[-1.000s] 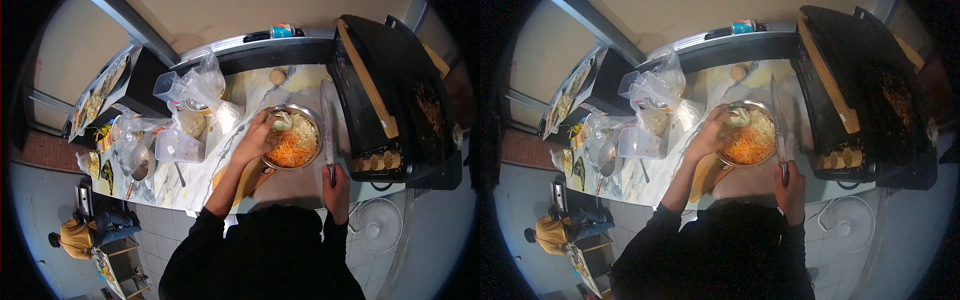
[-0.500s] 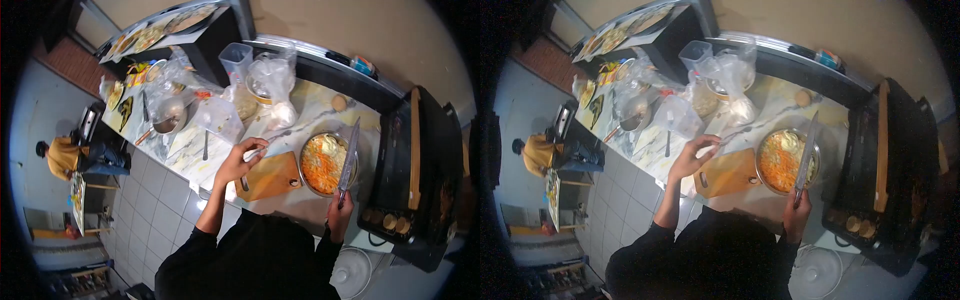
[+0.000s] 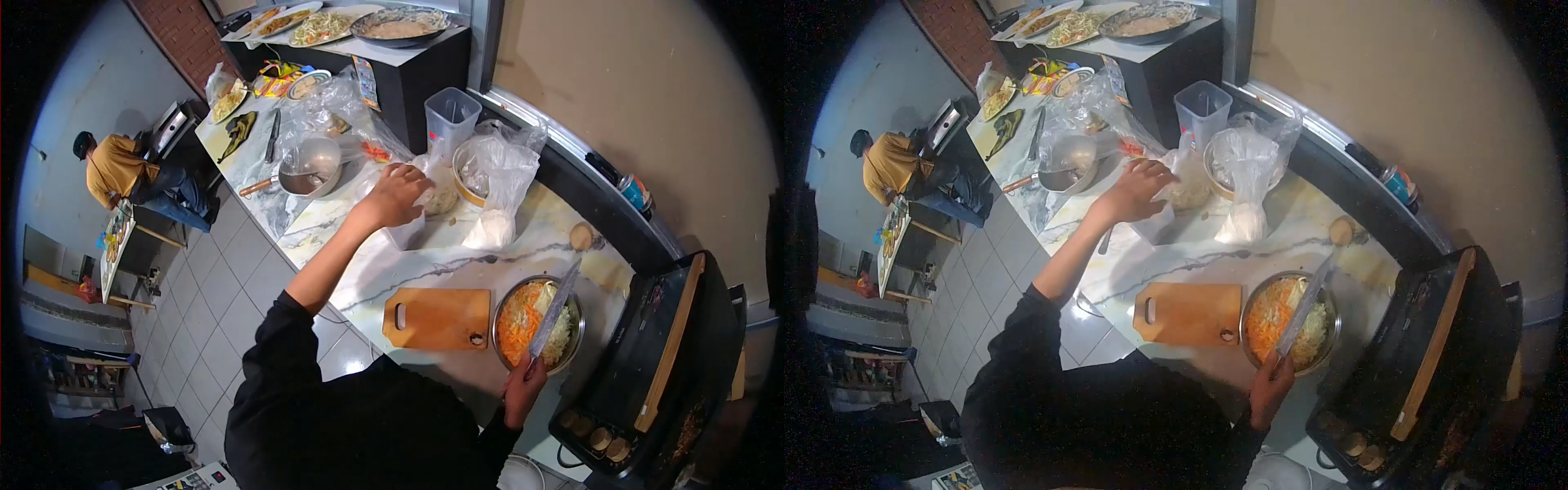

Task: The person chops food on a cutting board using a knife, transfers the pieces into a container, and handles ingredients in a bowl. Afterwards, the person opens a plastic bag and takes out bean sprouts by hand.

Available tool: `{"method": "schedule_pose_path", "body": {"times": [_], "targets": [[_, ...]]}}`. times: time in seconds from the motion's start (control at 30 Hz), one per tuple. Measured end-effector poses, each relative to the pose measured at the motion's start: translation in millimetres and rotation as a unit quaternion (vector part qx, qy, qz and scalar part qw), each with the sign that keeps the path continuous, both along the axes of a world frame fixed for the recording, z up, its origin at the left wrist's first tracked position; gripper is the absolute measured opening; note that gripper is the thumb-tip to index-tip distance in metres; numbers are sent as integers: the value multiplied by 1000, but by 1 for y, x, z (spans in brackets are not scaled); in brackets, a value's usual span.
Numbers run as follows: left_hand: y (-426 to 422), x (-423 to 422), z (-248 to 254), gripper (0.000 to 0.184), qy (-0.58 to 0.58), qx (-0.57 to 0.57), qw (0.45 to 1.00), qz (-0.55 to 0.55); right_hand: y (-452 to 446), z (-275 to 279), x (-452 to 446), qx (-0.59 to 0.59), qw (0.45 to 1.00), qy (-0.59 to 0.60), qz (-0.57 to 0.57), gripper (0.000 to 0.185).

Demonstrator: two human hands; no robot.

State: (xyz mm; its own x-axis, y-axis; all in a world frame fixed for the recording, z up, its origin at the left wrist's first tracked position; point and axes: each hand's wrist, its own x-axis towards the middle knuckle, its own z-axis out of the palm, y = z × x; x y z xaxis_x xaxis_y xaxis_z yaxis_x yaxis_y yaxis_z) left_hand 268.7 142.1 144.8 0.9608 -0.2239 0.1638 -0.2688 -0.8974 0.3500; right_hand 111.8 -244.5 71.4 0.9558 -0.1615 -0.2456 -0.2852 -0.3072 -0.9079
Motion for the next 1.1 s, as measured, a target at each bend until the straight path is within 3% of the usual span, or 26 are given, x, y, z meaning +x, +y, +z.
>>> {"method": "schedule_pose_path", "body": {"times": [0.07, 0.13, 0.27, 0.3, 0.4, 0.5, 0.57, 0.63, 0.7, 0.73, 0.8, 0.83, 0.87, 0.93, 1.0, 1.1], "targets": [[9, 4, 0, 51, 25, 138, 989, 36, -1, 3, 0, 30, 1000, 9, -3, 25], [34, 13, -7, 50, 85, 155, 981, 82, -4, -1, -1, 54, 998, 11, -15, 24], [50, 24, -10, 55, 69, 69, 992, 84, -6, -1, 3, 84, 996, 16, -16, 22], [50, 28, -24, 59, -17, 107, 993, 51, -4, 2, 4, 88, 996, 12, -17, 22], [13, 42, -17, 63, 27, 35, 997, 57, -5, 8, 2, 78, 996, 41, 2, 21], [-5, 70, -60, 69, 28, 72, 991, 112, -6, 4, -3, 30, 998, -6, 63, 21], [-16, 74, -91, 57, 36, 90, 980, 171, -6, -20, -9, -26, 982, -109, 154, 20], [-19, 67, -105, 51, 42, 81, 978, 189, 7, -15, -10, -42, 974, -117, 187, 21], [-12, 56, -107, 42, -70, -70, 981, 169, 22, -11, -11, -108, 957, -147, 228, 20], [-8, 51, -87, 42, -78, -69, 981, 165, 30, -15, -8, -108, 956, -154, 224, 20], [2, 27, -54, 33, -280, -188, 935, 106, 44, -32, -12, -165, 942, -154, 247, 17], [5, 13, -33, 33, -273, -187, 938, 104, 49, -32, -12, -143, 951, -122, 248, 27], [5, 0, -10, 29, -230, -255, 931, 122, 52, -42, -13, -141, 953, -113, 244, 27], [5, -19, 13, 26, -186, -321, 918, 138, 66, -50, -6, -261, 922, -164, 235, 33], [3, -44, 19, 21, -113, -442, 875, 160, 74, -43, 1, -285, 918, -92, 260, 32], [-5, -78, 12, 19, -51, -529, 827, 183, 85, -73, 4, -359, 882, -214, 217, 26]]}}
